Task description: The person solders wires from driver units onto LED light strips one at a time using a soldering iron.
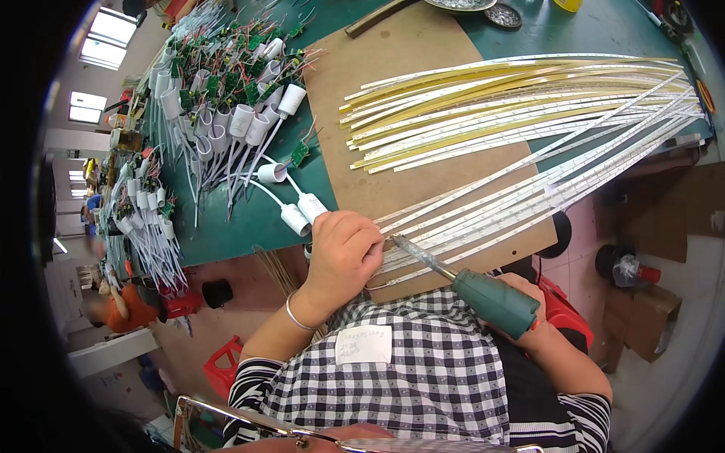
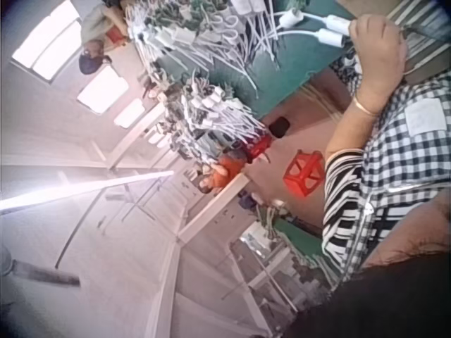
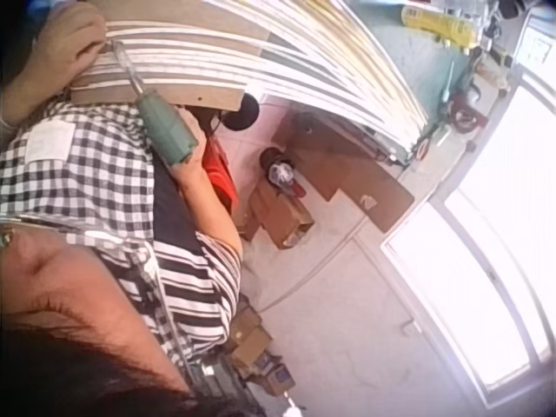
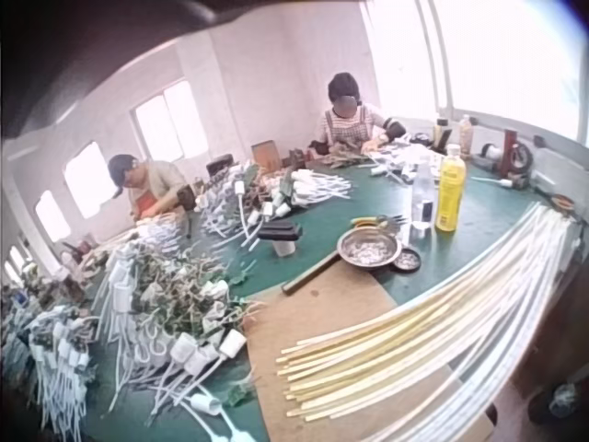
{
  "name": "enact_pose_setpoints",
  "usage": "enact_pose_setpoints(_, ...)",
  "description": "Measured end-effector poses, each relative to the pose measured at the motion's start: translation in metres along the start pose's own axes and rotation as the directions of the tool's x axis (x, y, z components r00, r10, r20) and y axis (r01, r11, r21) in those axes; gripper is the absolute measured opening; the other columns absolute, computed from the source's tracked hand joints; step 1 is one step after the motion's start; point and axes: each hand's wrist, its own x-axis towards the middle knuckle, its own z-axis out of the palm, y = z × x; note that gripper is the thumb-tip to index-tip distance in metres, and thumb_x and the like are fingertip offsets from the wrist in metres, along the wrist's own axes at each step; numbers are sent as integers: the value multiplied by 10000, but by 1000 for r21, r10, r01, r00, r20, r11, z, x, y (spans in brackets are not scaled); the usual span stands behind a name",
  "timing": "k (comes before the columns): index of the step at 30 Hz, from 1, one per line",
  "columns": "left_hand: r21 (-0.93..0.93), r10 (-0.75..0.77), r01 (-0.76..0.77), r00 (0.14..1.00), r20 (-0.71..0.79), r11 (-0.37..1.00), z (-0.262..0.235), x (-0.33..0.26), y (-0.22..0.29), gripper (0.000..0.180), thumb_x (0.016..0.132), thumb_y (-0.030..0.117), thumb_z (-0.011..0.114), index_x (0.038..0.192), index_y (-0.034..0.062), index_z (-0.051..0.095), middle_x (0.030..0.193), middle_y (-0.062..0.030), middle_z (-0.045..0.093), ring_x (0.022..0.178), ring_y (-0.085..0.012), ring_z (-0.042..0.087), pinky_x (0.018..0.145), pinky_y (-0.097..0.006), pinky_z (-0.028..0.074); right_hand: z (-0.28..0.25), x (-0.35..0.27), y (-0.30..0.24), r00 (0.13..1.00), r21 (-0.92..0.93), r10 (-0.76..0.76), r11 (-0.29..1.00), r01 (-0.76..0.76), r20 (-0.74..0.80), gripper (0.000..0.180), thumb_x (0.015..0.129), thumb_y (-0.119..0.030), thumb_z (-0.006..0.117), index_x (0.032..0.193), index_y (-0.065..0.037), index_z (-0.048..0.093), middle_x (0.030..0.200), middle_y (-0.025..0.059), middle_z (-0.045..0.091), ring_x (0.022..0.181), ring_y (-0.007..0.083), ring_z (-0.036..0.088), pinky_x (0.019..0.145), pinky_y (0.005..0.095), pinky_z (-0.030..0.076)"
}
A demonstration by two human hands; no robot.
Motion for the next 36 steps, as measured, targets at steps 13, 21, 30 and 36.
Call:
enact_pose_setpoints(13, 20, 12, -13, 1000, 28, 1000, 0, 0, 0, 168, 715, 65, 739, 847, 90, 639, 941, -34, 619, 954, -246, 594, 860, -405, 421, 2, -10, 5, 973, 310, 219, 932, -185, -78, 588, 829, -488, 795, 1142, -6, 670, 1013, 122, 709, 894, 287, 705, 784, 353, 554)
enact_pose_setpoints(21, 47, -10, 10, 1000, -6, 999, -2, 0, 2, 174, 704, 62, 758, 843, 108, 663, 930, -7, 647, 963, -232, 609, 867, -399, 388, 0, 1, -4, 971, 328, 209, 931, -161, -117, 568, 886, -519, 736, 1120, -6, 668, 897, 75, 715, 792, 220, 696, 767, 346, 534)
enact_pose_setpoints(30, 130, -34, 33, 999, 1, 991, 1, -4, 4, 177, 720, 90, 759, 868, 122, 667, 989, 13, 642, 1024, -201, 601, 906, -425, 352, 9, -9, 10, 931, 470, 341, 848, -246, -128, 813, 865, -697, 654, 1246, 18, 580, 755, 66, 636, 678, 133, 599, 645, 264, 470)
enact_pose_setpoints(36, -38, -71, 78, 984, 163, 996, -20, 4, 4, 270, 755, 146, 762, 1005, 109, 665, 1113, -33, 640, 1108, -205, 589, 1018, -493, 356, 11, -16, 9, 903, 523, 389, 816, -246, -181, 678, 945, -595, 556, 1296, -14, 565, 757, 69, 622, 686, 138, 587, 634, 256, 456)
